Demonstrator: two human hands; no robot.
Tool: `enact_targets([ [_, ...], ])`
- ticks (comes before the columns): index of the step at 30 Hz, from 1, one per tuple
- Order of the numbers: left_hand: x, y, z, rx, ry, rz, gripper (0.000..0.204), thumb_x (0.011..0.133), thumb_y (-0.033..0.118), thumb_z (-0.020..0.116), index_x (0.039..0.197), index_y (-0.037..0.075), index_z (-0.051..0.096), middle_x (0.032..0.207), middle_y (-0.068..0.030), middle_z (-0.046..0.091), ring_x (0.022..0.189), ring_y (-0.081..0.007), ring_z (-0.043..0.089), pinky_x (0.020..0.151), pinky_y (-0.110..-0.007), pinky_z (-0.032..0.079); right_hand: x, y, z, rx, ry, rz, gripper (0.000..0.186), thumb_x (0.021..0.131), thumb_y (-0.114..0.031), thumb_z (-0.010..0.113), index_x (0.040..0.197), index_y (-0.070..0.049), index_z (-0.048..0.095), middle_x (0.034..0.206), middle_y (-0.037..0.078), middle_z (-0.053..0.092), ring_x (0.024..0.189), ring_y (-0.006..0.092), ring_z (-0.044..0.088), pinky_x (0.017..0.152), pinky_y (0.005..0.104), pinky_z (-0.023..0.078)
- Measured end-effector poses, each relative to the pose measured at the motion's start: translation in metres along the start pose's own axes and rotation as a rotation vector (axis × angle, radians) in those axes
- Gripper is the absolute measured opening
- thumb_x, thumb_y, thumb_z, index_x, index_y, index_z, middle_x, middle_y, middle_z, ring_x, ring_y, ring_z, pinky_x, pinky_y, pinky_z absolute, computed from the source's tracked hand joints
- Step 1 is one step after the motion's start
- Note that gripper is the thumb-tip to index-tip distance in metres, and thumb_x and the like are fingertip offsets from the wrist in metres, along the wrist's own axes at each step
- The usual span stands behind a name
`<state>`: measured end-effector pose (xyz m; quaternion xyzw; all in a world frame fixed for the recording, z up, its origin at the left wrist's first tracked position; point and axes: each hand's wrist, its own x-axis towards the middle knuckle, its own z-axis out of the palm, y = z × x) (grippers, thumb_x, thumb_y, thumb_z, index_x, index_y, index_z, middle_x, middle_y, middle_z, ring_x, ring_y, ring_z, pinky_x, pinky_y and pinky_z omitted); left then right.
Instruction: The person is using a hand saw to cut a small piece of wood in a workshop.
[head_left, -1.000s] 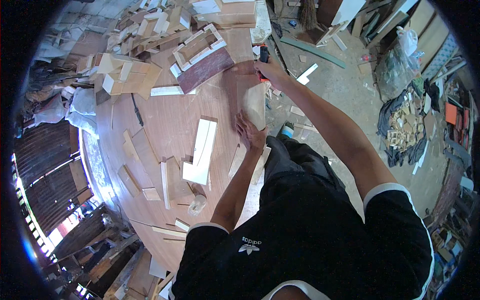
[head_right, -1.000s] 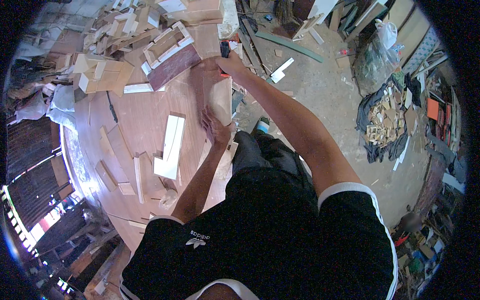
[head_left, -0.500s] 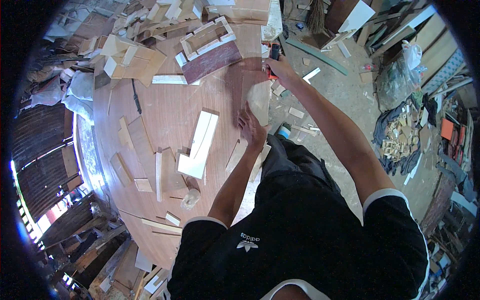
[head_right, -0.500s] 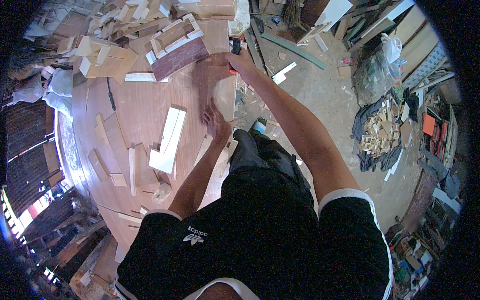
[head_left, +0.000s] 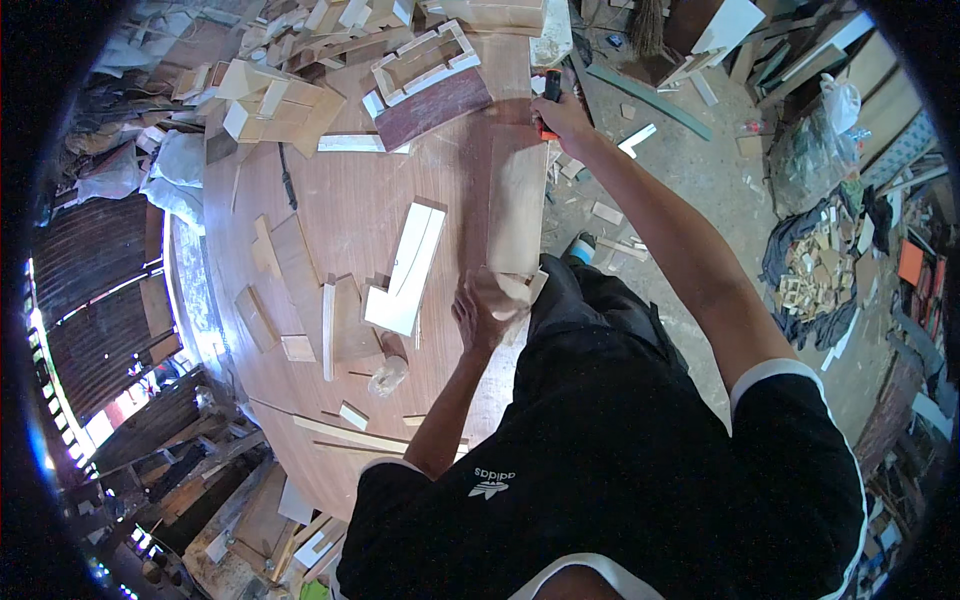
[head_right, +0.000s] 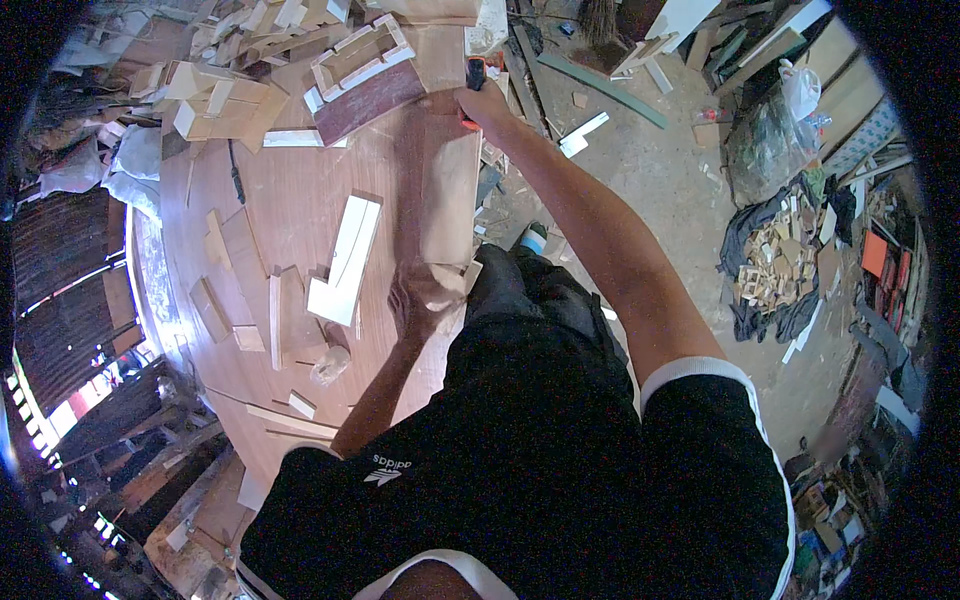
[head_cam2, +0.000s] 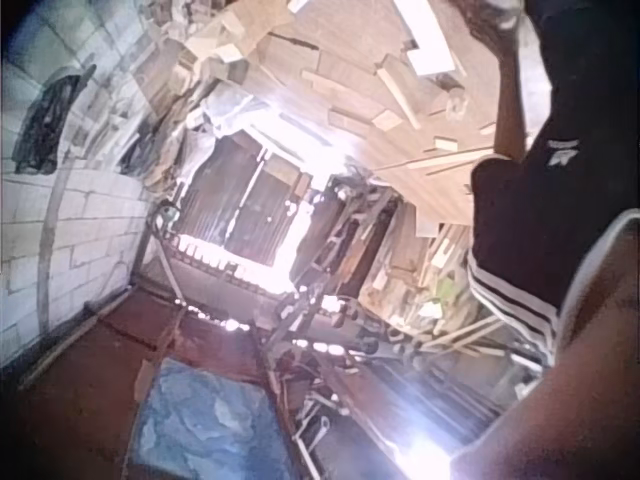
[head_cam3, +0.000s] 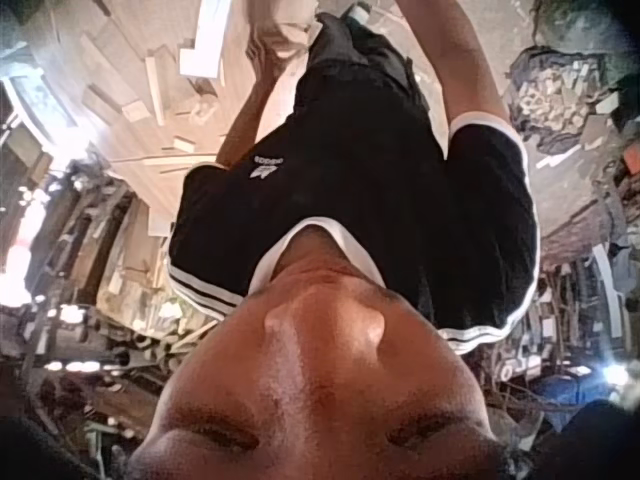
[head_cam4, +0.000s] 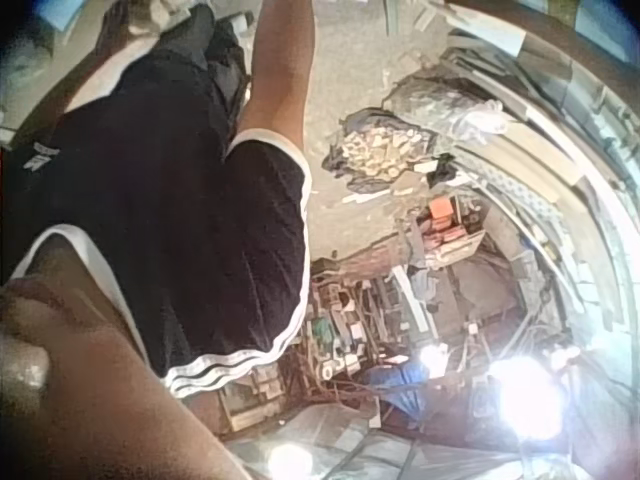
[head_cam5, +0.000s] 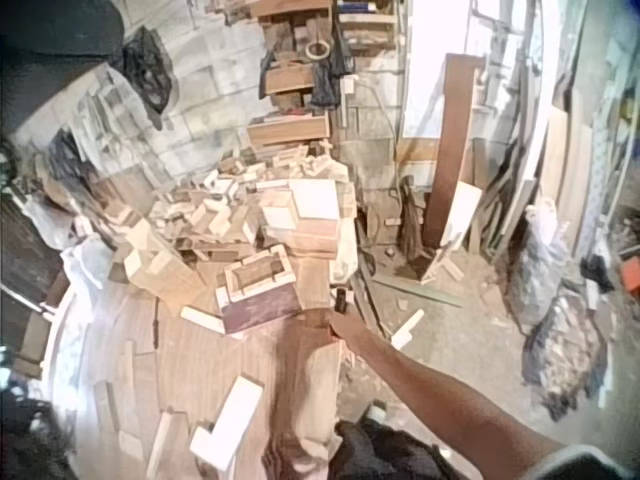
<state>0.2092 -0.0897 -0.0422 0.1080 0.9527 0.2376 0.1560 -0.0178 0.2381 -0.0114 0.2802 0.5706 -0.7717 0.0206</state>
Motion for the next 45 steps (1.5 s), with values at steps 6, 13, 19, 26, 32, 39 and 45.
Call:
enact_targets([
  [6, -0.035, -0.015, 0.023, 0.164, -0.030, 0.016, 0.128, 0.058, 0.055, 0.088, 0.153, 0.007, 0.017, 0.150, -0.0266, 0.027, 0.138, -0.0443, 0.030, 0.111, -0.058, 0.028, 0.003, -0.001, -0.001, -0.089, 0.036, 0.025, 0.007, 0.085, -0.007, 0.061, 0.080, -0.005, 0.058, 0.069, 0.004, 0.057, 0.057, 0.0139, 0.056, 0.051, 0.0304, 0.044],
  [13, -0.073, -0.037, 0.000, 0.161, 0.023, -0.278, 0.128, 0.059, 0.054, 0.089, 0.152, 0.003, 0.017, 0.149, -0.0319, 0.025, 0.139, -0.0464, 0.028, 0.112, -0.059, 0.027, 0.001, -0.002, -0.001, -0.036, -0.013, 0.005, 0.006, 0.086, -0.006, 0.060, 0.081, -0.005, 0.057, 0.068, 0.004, 0.056, 0.056, 0.0146, 0.055, 0.051, 0.0303, 0.044],
  [19, -0.014, -0.030, -0.023, -0.059, 0.296, -0.096, 0.097, 0.079, 0.039, 0.079, 0.147, -0.004, 0.025, 0.148, -0.0348, 0.026, 0.140, -0.0511, 0.025, 0.114, -0.060, 0.025, -0.006, 0.002, 0.007, -0.025, -0.002, -0.019, 0.005, 0.084, -0.008, 0.061, 0.086, -0.004, 0.059, 0.070, 0.004, 0.058, 0.057, 0.0137, 0.056, 0.050, 0.0307, 0.045],
  [26, 0.140, 0.051, -0.010, -0.110, 0.269, 0.206, 0.065, 0.090, 0.016, 0.060, 0.147, -0.001, 0.031, 0.148, -0.0271, 0.034, 0.141, -0.0435, 0.030, 0.117, -0.052, 0.024, -0.012, 0.001, 0.015, -0.025, -0.002, -0.018, 0.006, 0.084, -0.007, 0.061, 0.088, -0.004, 0.059, 0.070, 0.004, 0.058, 0.055, 0.0134, 0.056, 0.048, 0.0306, 0.044],
  [32, 0.215, 0.096, 0.023, 0.018, 0.216, 0.510, 0.052, 0.092, 0.011, 0.050, 0.143, 0.004, 0.043, 0.154, -0.0148, 0.038, 0.144, -0.0324, 0.033, 0.118, -0.050, 0.025, -0.013, 0.001, 0.015, 0.049, -0.029, -0.055, 0.004, 0.086, -0.007, 0.060, 0.086, -0.004, 0.057, 0.069, 0.003, 0.056, 0.052, 0.0134, 0.054, 0.044, 0.0293, 0.042],
  [39, 0.227, 0.090, 0.033, 0.023, 0.199, 0.595, 0.053, 0.090, 0.007, 0.050, 0.142, 0.007, 0.047, 0.152, -0.0132, 0.043, 0.143, -0.0278, 0.037, 0.119, -0.047, 0.025, -0.011, -0.002, 0.017, 0.032, 0.022, 0.049, 0.010, 0.087, -0.006, 0.063, 0.091, -0.003, 0.054, 0.068, 0.004, 0.055, 0.051, 0.0142, 0.054, 0.044, 0.0310, 0.043],
  [45, 0.228, 0.090, 0.028, 0.008, 0.137, 0.554, 0.058, 0.087, 0.002, 0.049, 0.145, 0.009, 0.046, 0.153, -0.0095, 0.042, 0.144, -0.0245, 0.036, 0.120, -0.045, 0.025, -0.003, -0.015, 0.016, -0.006, 0.033, 0.180, 0.012, 0.089, -0.007, 0.063, 0.090, -0.002, 0.052, 0.067, 0.006, 0.054, 0.049, 0.0151, 0.055, 0.042, 0.0322, 0.044],
])
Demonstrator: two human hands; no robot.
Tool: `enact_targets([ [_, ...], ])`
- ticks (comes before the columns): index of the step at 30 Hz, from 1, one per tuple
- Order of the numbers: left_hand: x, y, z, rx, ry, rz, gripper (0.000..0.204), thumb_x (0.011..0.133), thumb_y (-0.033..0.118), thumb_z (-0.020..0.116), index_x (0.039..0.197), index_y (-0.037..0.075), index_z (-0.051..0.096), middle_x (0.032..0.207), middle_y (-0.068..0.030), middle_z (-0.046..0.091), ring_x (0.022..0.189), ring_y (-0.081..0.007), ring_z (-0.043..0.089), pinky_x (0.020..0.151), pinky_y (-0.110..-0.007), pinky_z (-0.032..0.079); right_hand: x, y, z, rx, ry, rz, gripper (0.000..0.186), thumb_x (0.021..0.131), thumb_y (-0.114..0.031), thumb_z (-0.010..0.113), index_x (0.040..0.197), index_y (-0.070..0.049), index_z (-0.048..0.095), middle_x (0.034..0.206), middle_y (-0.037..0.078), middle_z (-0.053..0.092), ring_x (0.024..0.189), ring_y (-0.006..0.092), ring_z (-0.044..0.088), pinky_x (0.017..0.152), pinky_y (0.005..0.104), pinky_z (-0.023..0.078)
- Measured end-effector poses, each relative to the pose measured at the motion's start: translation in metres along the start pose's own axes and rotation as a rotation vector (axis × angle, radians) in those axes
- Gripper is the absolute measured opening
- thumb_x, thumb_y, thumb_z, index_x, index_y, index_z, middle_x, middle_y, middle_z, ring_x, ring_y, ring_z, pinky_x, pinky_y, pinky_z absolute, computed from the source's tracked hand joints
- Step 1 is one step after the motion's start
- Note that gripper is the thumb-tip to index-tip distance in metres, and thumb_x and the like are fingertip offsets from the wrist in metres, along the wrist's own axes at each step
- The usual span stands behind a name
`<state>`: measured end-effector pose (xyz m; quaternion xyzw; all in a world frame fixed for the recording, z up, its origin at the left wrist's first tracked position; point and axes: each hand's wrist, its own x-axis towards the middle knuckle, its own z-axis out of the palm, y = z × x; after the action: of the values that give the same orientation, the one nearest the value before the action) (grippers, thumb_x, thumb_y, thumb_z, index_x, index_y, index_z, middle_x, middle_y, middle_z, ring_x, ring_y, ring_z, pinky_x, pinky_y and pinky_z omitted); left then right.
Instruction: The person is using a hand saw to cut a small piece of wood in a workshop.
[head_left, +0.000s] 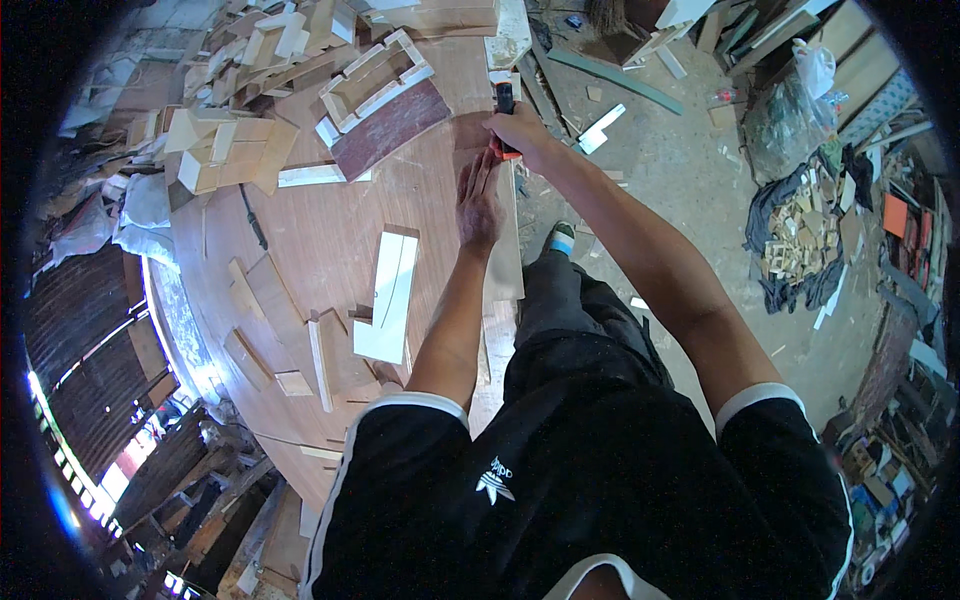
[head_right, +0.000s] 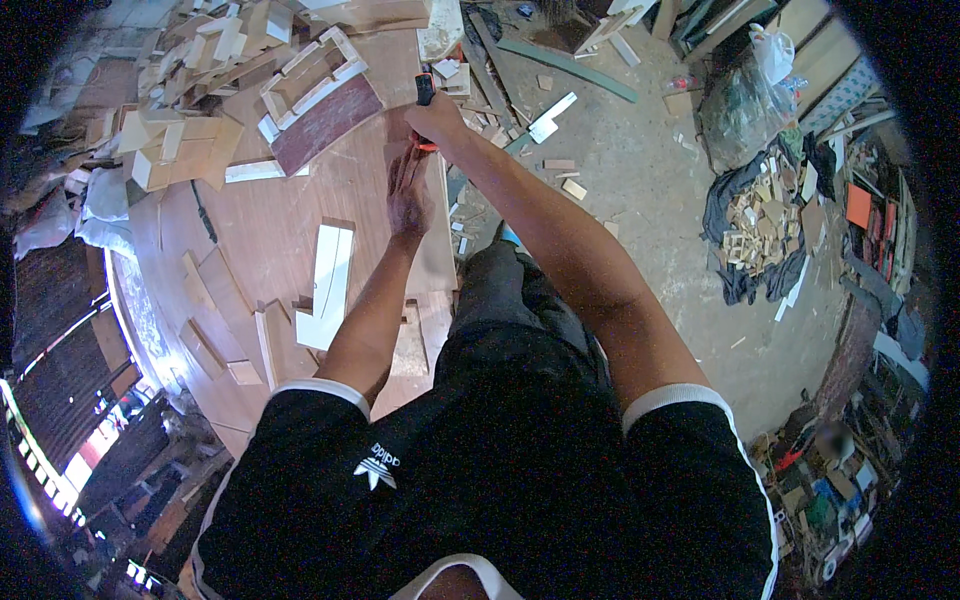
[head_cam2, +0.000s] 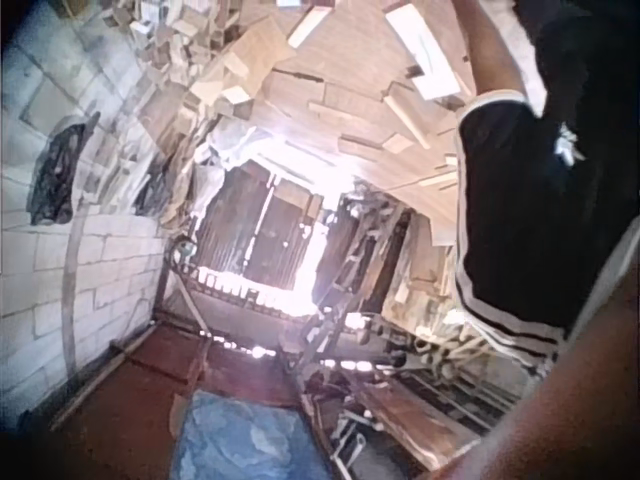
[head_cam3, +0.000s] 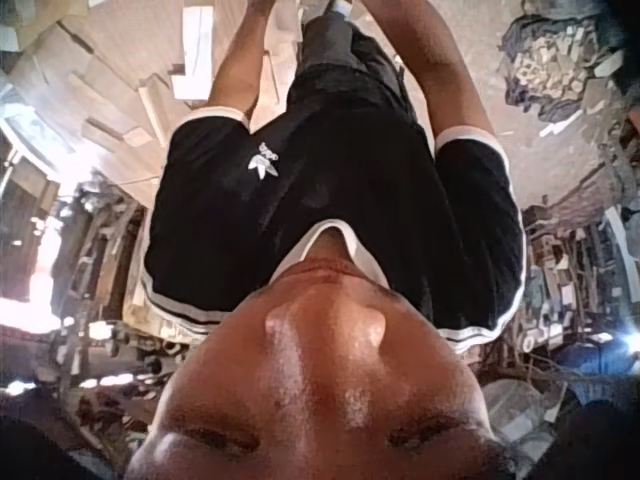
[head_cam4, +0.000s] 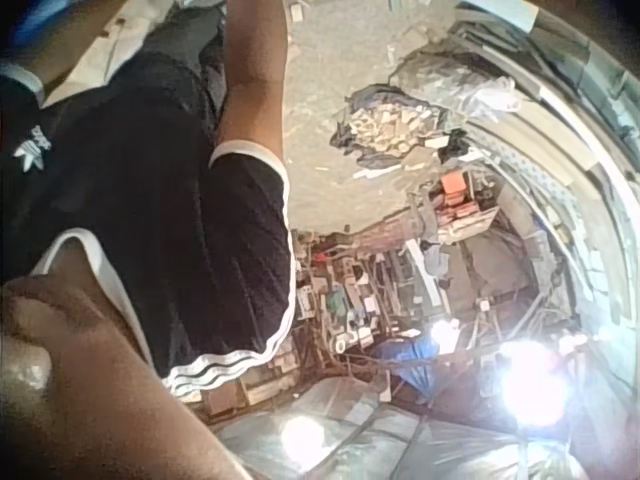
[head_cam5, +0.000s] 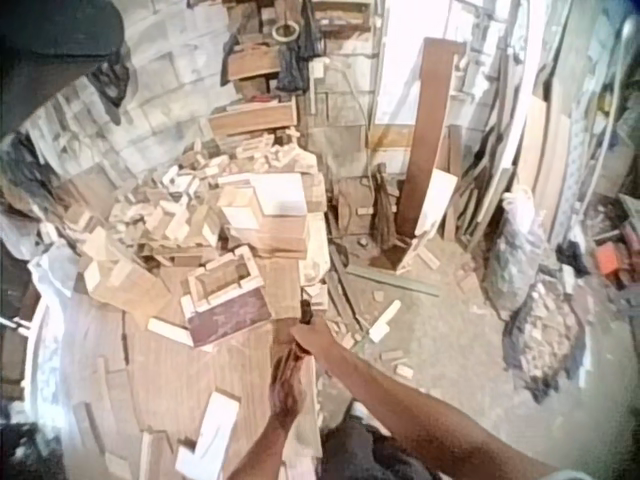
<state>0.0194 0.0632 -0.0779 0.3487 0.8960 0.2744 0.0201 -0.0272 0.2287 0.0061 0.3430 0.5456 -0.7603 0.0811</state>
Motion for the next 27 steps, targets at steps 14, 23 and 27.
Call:
enact_targets([
  [14, -0.007, -0.009, 0.006, 0.077, -0.127, 0.004, 0.073, 0.081, 0.005, 0.057, 0.150, 0.007, 0.035, 0.160, -0.0096, 0.030, 0.149, -0.0288, 0.025, 0.124, -0.047, 0.017, -0.014, 0.021, 0.011, -0.223, 0.225, -0.056, 0.005, 0.084, -0.008, 0.055, 0.087, -0.004, 0.055, 0.063, 0.005, 0.055, 0.046, 0.0142, 0.052, 0.040, 0.0326, 0.041],
  [23, -0.006, -0.012, 0.014, 0.092, -0.091, -0.008, 0.066, 0.085, 0.012, 0.058, 0.148, 0.005, 0.039, 0.155, -0.0109, 0.039, 0.146, -0.0259, 0.032, 0.121, -0.047, 0.022, -0.054, 0.027, 0.019, -0.389, 0.340, -0.273, 0.020, 0.082, -0.012, 0.058, 0.098, 0.001, 0.055, 0.073, 0.014, 0.059, 0.066, 0.0233, 0.062, 0.061, 0.0396, 0.049],
  [27, -0.008, -0.014, 0.020, 0.109, -0.042, 0.005, 0.059, 0.089, 0.015, 0.052, 0.146, 0.006, 0.042, 0.155, -0.0100, 0.040, 0.146, -0.0248, 0.034, 0.121, -0.046, 0.023, -0.055, 0.038, 0.021, -0.353, 0.332, -0.298, 0.023, 0.081, -0.011, 0.059, 0.100, 0.002, 0.055, 0.076, 0.020, 0.060, 0.073, 0.0324, 0.063, 0.066, 0.0436, 0.049],
])
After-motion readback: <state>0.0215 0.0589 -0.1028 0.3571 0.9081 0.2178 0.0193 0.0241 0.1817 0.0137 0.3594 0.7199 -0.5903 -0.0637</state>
